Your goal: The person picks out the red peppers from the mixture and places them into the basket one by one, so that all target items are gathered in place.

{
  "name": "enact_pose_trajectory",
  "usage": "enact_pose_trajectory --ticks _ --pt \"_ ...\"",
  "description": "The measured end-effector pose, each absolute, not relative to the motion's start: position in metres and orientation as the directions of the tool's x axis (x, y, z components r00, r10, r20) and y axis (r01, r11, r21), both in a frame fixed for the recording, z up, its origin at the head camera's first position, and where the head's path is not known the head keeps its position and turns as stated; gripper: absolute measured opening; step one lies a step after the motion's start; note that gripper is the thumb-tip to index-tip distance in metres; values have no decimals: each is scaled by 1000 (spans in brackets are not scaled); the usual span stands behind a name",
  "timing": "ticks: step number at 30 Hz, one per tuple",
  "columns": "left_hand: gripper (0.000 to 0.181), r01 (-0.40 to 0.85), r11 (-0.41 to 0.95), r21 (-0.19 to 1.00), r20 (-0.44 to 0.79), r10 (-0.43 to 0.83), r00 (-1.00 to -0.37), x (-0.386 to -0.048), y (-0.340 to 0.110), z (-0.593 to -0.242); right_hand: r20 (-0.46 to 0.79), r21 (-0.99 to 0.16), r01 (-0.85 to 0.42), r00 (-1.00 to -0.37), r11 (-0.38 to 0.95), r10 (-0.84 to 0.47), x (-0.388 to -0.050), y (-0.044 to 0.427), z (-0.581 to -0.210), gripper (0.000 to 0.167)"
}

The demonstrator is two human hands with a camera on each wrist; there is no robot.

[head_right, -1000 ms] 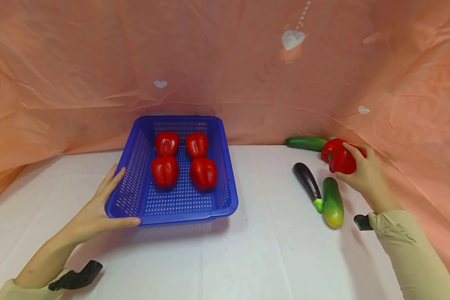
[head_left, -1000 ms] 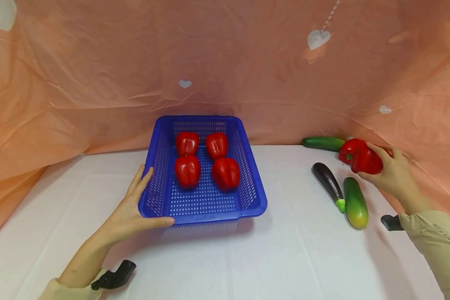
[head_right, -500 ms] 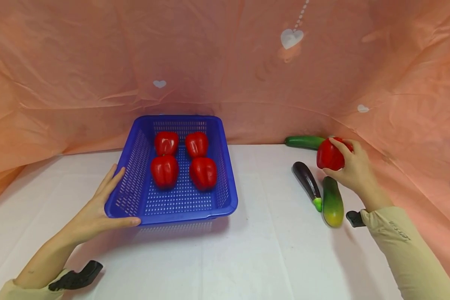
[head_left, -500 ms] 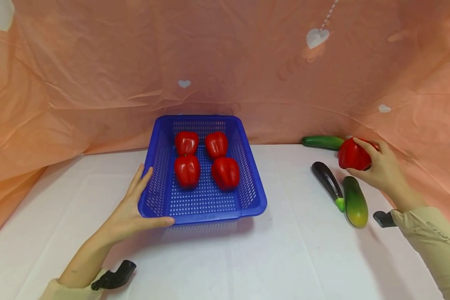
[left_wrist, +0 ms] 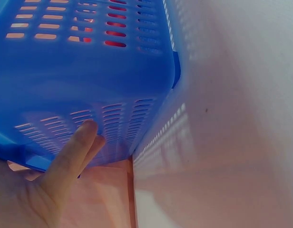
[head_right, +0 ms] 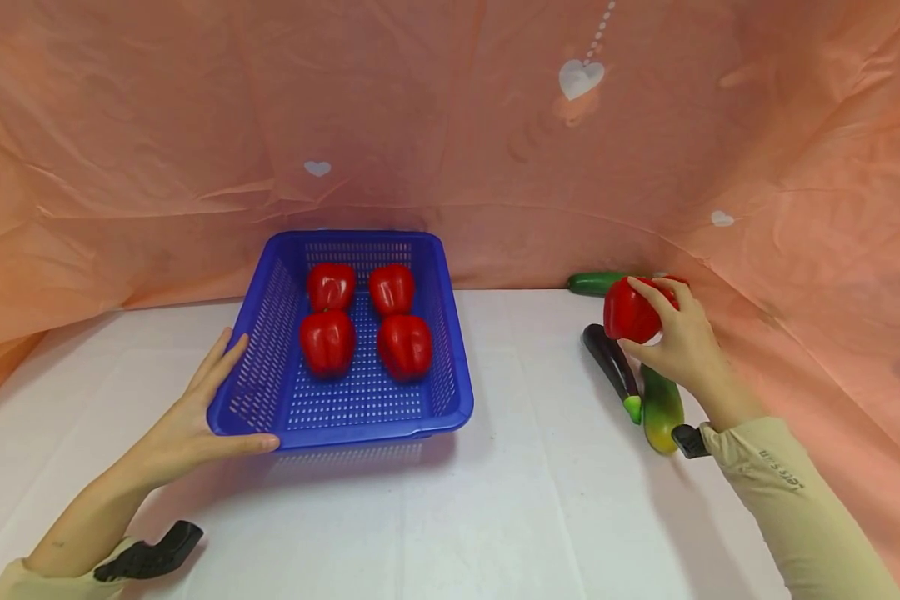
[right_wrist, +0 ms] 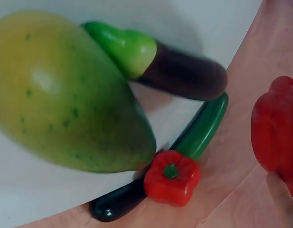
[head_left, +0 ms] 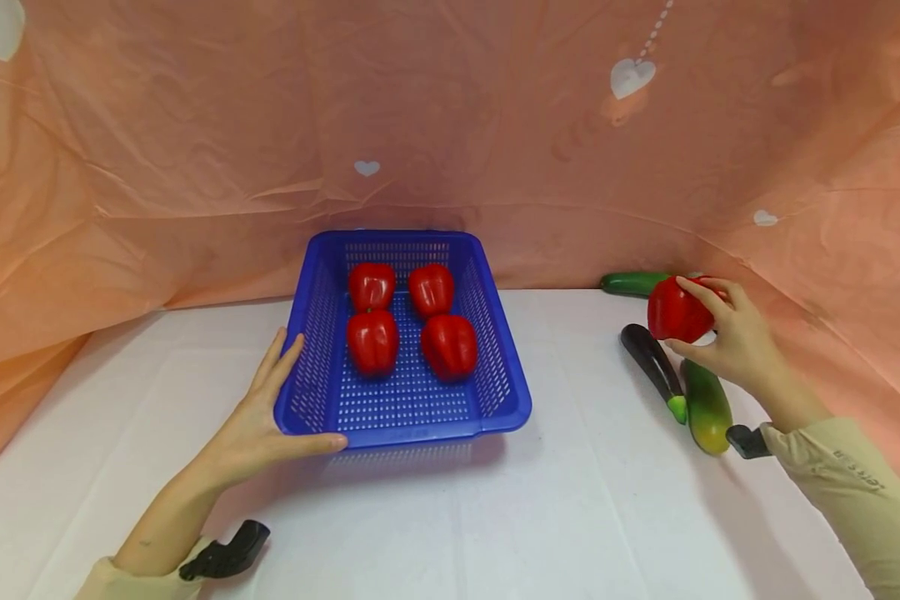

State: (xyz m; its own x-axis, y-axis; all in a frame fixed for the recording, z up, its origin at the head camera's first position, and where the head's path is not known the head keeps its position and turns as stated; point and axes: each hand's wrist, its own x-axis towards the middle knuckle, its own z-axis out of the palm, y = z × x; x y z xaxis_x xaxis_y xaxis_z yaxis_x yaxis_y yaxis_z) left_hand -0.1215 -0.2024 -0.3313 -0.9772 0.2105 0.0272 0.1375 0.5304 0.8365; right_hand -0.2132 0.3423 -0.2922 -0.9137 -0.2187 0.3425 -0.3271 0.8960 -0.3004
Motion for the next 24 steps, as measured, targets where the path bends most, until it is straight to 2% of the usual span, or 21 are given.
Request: enact_pose_trajectory --ticks 8,15,20,24 --pt "123 140 535 834 28 212 -977 -122 -202 -331 421 -262 -421 -860 869 -289 -211 328 -296 87" --pt "124 141 529 837 31 211 -977 -123 -202 -332 445 -253 -457 -838 853 -317 -211 316 -298 86" --pt "124 144 530 836 34 211 -977 -123 -202 -332 504 -220 -518 -786 827 -358 -211 310 -301 83" --pt "124 143 529 836 33 212 -977 -123 -202 -332 512 -207 -545 -768 813 -384 -211 305 -301 85"
